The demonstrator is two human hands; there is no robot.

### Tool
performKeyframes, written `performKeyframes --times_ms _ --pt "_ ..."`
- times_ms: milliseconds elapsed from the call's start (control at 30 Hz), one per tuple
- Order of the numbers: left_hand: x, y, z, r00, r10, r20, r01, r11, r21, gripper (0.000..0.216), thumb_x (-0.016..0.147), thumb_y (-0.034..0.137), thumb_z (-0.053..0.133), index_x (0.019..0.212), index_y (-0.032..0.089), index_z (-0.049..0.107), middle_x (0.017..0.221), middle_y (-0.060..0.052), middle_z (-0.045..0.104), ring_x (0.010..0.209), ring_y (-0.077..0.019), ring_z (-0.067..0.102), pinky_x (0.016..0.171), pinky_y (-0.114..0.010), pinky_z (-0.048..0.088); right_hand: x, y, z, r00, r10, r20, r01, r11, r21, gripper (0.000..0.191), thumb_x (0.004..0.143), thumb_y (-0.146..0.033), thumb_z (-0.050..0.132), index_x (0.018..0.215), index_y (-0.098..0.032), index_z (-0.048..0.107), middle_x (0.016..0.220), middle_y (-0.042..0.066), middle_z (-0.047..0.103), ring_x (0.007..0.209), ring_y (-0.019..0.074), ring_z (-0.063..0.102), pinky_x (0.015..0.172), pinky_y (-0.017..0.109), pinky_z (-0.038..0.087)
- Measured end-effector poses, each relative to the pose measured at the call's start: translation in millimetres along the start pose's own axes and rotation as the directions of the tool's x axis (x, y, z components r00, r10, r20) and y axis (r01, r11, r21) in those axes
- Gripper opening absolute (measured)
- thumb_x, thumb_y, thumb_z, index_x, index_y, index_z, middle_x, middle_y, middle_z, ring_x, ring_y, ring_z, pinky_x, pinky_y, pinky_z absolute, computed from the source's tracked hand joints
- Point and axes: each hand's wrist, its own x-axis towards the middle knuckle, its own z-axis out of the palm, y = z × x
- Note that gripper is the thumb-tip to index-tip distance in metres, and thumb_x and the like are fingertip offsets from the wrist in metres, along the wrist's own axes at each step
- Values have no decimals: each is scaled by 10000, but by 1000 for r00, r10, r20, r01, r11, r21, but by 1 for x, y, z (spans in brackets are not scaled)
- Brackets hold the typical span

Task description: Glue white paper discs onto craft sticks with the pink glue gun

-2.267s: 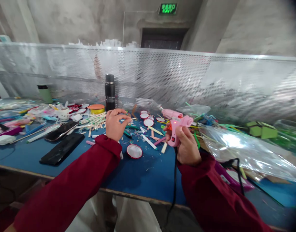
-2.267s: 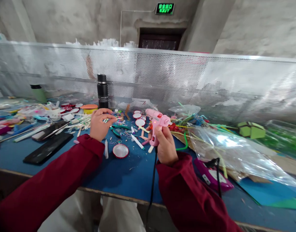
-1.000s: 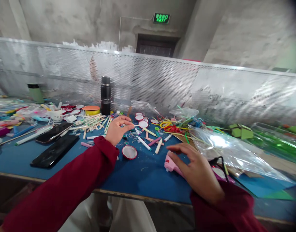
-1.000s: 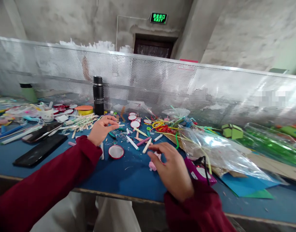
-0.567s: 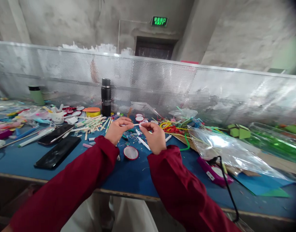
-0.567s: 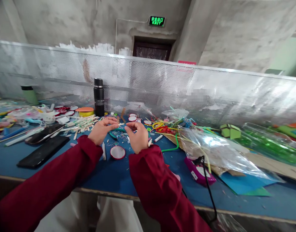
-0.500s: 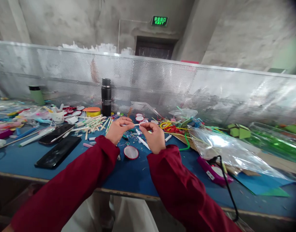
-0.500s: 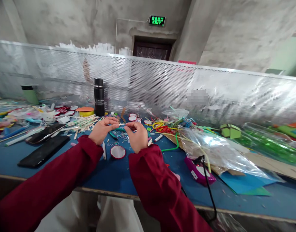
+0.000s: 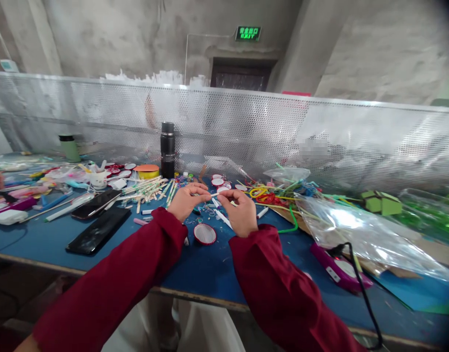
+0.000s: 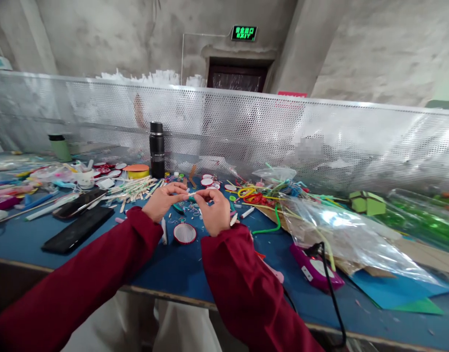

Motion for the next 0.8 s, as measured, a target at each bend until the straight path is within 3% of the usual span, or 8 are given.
performKeyframes --times_ms 533,700,800 --pt "2 -6 -3 994 0 105 2 1000 -25 140 657 325 791 742 220 755 983 -51 700 1043 -207 607 1027 -399 407 -2 -1 -2 1000 13 23 -14 999 45 181 750 -387 652 764 -207 672 788 29 682 723 168 581 717 321 456" --pt "4 -3 -8 984 -77 160 83 996 -28 296 690 374 761 937 210 761 977 -64 721 921 -210 647 898 -382 478 2 13 0 991 135 -8 -128 958 256 243 731 -429 678 795 -195 668 733 11 648 667 149 553 647 294 437" --pt "5 -1 -17 989 -90 116 70 983 168 305 761 433 678 938 196 753 927 -66 722 868 -212 644 839 -369 483 1 16 0 971 237 -13 -209 879 429 287 671 -437 733 803 -194 657 725 -3 627 655 132 534 623 277 417"
